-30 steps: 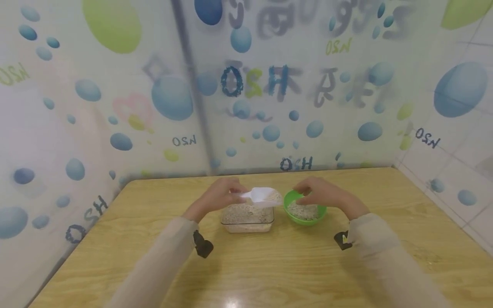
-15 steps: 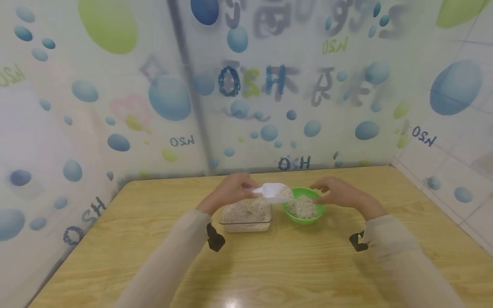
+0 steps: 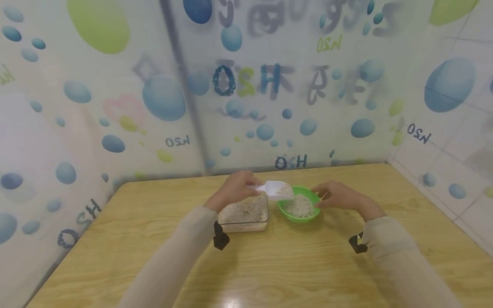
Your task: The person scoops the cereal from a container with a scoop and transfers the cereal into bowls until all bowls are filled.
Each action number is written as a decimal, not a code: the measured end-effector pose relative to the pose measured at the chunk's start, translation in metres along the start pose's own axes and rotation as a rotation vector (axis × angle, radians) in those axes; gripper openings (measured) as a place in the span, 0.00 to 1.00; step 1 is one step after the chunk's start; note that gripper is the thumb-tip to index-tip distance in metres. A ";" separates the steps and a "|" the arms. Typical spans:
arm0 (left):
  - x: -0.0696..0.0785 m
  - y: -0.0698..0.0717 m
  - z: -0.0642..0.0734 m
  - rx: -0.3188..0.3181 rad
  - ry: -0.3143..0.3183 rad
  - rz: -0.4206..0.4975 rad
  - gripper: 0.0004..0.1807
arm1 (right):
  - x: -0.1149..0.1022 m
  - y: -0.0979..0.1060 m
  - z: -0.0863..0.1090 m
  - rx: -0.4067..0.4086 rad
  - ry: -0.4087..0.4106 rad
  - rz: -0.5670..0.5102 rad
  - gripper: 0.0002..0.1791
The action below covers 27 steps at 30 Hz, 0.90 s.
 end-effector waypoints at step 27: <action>0.029 0.014 -0.005 0.113 -0.017 -0.185 0.13 | 0.004 -0.004 0.001 -0.010 0.009 -0.042 0.33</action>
Point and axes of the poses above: each hand's wrist, its own z-axis away from the middle knuckle, its own y-axis out of the back of the hand, x = y × z, the point moved 9 cm from there along -z, towards the middle knuckle, and after that the axes turned 9 degrees about y, right-handed, at the moved point
